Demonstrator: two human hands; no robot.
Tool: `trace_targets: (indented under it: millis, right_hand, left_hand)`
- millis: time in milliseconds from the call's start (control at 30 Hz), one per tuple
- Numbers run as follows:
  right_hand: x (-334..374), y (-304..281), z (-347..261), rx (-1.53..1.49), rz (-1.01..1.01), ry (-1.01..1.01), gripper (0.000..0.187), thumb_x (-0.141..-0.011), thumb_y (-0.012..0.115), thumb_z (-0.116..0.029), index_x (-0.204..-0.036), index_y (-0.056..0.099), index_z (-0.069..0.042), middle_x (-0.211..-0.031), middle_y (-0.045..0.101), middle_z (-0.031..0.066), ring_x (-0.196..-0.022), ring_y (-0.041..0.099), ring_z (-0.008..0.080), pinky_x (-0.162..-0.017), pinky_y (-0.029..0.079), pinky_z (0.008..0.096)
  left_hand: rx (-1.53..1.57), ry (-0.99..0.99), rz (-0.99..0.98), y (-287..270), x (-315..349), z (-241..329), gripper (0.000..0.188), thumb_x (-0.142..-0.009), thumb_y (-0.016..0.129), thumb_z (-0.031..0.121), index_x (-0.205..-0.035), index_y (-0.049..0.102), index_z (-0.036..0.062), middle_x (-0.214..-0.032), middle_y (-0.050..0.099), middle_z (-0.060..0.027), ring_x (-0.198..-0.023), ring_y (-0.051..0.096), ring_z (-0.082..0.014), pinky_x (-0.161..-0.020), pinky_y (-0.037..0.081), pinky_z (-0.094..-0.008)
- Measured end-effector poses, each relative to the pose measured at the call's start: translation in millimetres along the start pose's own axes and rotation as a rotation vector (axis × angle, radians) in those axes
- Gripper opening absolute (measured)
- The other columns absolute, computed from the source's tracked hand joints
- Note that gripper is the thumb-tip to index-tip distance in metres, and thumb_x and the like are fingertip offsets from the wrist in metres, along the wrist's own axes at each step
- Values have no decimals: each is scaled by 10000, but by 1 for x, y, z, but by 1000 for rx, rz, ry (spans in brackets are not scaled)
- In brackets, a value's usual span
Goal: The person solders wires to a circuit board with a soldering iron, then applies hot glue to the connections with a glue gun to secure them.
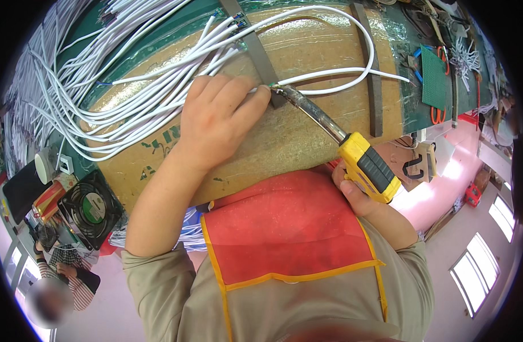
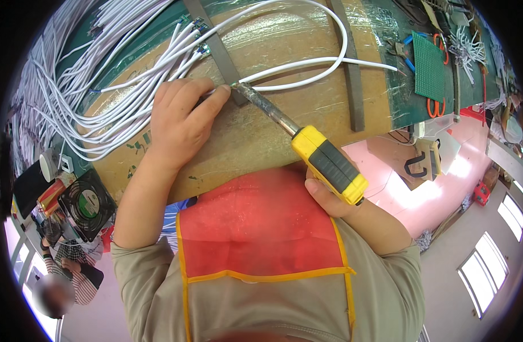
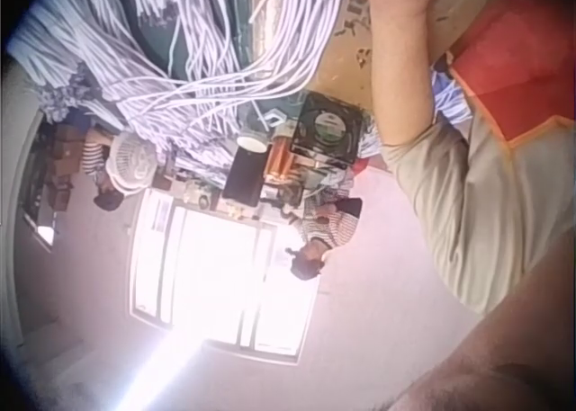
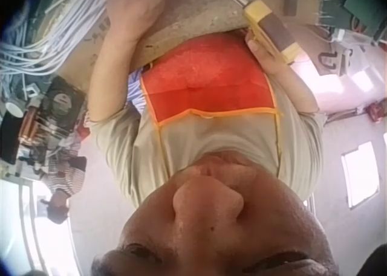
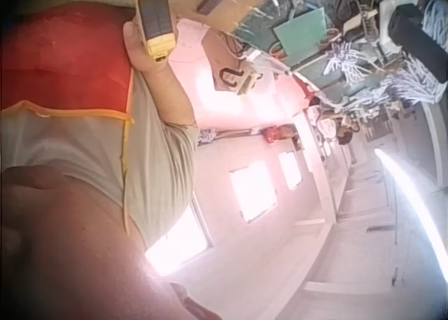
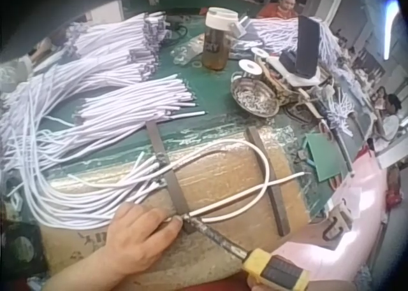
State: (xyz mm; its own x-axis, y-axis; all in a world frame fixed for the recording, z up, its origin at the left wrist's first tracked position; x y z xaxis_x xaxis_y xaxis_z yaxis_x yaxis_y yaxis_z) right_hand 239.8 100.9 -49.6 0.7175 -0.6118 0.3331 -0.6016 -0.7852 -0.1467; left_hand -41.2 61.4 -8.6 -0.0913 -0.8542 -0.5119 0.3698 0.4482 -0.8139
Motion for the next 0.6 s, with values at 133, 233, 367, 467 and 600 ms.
trace_targets:
  millis: [133,233,367,467,600]
  right_hand:
    - [0,2,0,-8,4,4,204,-879,714,-186,-996,649,-32,-814,626,68,-723,609,226,-639,460,339]
    - [1,2,4,-5,12,-17,196,-877,710,-178,-996,646,-35,-813,625,69,-726,608,228,-642,458,339]
    - [-2,1,0,31,-88,-46,151,-884,680,-132,-984,634,-30,-825,622,69,-737,603,217,-644,450,340]
    - [-2,2,-1,-44,-85,-29,113,-892,657,-104,-970,626,-27,-824,616,65,-737,591,207,-646,443,338]
    - [-1,5,-2,-101,-51,-7,94,-895,649,-93,-960,625,-29,-818,607,59,-736,580,201,-657,443,330]
  left_hand:
    - [-1,11,8,0,0,0,307,-714,692,37,-1010,715,114,-946,632,-32,-807,612,-210,-715,436,-350]
    - [-1,14,12,0,0,0,307,-713,692,38,-1009,715,115,-948,631,-32,-807,611,-210,-715,435,-350]
    - [-3,12,16,0,1,0,306,-713,694,41,-1009,715,118,-947,630,-31,-804,610,-210,-715,434,-350]
    - [-9,12,19,0,0,0,305,-713,697,44,-1008,714,119,-946,629,-29,-802,608,-208,-713,433,-350]
    - [-8,8,8,0,-1,1,305,-713,699,46,-1008,713,121,-946,628,-28,-800,607,-208,-712,433,-349]
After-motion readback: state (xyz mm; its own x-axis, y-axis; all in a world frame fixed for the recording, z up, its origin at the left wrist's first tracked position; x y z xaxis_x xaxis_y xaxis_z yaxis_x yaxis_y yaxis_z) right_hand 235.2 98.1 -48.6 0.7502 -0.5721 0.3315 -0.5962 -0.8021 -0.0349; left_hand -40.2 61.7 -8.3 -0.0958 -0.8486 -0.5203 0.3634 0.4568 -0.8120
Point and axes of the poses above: each hand's wrist, its own x-axis away from the middle knuckle, its own y-axis out of the palm, z = x × y, the point moved 6 cm from there along -x, towards the middle knuckle
